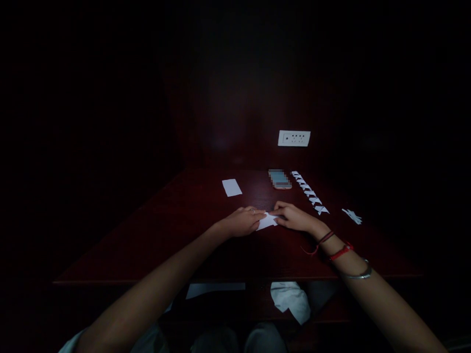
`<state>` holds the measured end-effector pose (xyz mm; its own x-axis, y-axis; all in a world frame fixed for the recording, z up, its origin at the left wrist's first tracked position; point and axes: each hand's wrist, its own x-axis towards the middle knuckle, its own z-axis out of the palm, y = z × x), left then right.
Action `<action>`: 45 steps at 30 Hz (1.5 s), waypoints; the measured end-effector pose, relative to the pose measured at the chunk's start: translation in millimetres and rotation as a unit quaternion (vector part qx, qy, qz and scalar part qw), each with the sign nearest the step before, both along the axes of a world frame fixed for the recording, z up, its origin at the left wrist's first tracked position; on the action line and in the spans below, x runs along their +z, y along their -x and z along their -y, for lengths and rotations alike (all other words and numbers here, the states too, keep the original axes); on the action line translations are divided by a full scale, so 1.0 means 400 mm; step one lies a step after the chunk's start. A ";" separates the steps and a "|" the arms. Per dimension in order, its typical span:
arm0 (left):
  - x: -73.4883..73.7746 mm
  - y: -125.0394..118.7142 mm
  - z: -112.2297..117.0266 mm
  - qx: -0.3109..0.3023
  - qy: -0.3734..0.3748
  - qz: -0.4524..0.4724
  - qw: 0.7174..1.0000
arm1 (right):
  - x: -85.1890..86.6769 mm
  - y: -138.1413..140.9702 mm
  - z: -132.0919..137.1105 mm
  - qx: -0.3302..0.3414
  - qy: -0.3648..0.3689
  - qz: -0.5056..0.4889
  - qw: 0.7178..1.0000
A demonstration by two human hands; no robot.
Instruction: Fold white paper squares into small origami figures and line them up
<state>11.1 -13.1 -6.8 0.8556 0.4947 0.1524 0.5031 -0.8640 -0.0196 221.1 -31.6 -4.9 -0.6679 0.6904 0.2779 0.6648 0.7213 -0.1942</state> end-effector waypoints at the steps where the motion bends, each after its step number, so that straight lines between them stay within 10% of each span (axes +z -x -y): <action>1: -0.001 0.000 0.000 0.000 -0.002 -0.002 1.000 | 0.000 0.001 0.002 -0.002 -0.003 0.003 1.000; 24: -0.010 -0.003 -0.005 -0.005 -0.002 0.030 1.000 | 0.000 0.011 0.012 -0.014 -0.006 0.031 0.999; 45: -0.021 -0.004 0.002 0.026 -0.037 0.023 0.999 | 0.051 -0.048 0.054 -0.173 0.000 0.160 0.972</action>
